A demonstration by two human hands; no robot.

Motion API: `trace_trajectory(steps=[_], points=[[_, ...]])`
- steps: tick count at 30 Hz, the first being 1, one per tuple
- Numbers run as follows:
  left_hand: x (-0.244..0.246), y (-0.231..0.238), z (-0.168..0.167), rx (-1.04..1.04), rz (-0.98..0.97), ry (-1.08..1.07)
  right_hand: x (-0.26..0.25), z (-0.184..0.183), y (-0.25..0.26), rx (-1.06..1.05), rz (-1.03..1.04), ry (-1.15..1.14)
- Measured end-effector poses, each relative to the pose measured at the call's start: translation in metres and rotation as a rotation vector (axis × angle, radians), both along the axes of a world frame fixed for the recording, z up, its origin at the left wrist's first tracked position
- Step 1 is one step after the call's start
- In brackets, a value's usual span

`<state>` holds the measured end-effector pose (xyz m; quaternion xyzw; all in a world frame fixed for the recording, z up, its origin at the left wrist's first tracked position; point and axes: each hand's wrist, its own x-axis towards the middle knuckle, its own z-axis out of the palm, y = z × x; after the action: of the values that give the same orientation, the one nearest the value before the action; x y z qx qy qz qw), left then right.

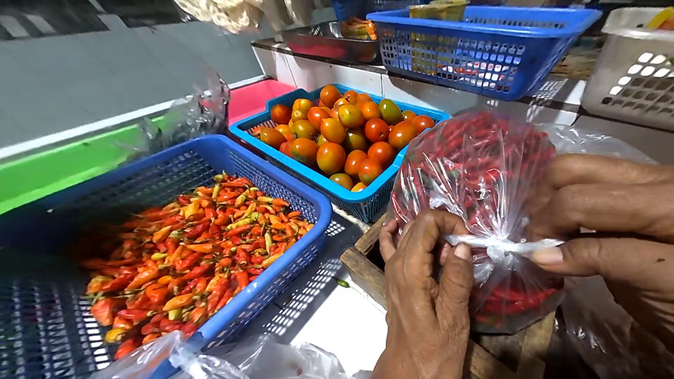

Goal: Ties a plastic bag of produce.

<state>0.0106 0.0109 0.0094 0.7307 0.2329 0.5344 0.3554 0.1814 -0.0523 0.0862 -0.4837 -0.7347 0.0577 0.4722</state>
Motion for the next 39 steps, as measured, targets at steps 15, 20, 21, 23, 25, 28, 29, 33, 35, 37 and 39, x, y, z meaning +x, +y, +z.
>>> trace_trajectory(steps=[15,20,21,23,25,28,29,33,35,37,39], points=[[0.0,-0.002,0.0,0.092,0.061,0.109,0.009,0.0,0.004,-0.271,0.279,0.514],[0.0,-0.001,0.0,0.104,0.06,0.116,0.009,0.003,0.003,-0.305,0.292,0.544],[-0.001,-0.001,0.001,0.103,0.059,0.118,0.01,0.003,0.003,-0.304,0.293,0.541],[-0.001,-0.001,0.001,0.11,0.063,0.117,0.01,0.003,0.003,-0.299,0.305,0.548],[-0.001,0.0,0.0,0.116,0.069,0.11,0.01,0.003,0.004,-0.31,0.324,0.57],[-0.002,0.001,0.0,0.088,0.066,0.096,0.009,0.008,0.002,-0.367,0.267,0.553],[-0.003,0.001,0.0,0.066,0.061,0.092,0.008,0.01,0.002,-0.379,0.239,0.528],[-0.004,0.001,0.0,-0.05,0.06,0.064,0.004,0.02,0.0,-0.36,0.142,0.349],[-0.004,0.0,0.001,-0.093,0.052,0.046,0.005,0.022,0.0,-0.343,0.135,0.259],[-0.004,0.0,0.0,-0.107,0.04,0.031,0.009,0.022,0.0,-0.308,0.171,0.109],[-0.004,0.0,-0.001,-0.104,0.041,0.019,0.01,0.025,-0.002,-0.288,0.194,-0.08]])
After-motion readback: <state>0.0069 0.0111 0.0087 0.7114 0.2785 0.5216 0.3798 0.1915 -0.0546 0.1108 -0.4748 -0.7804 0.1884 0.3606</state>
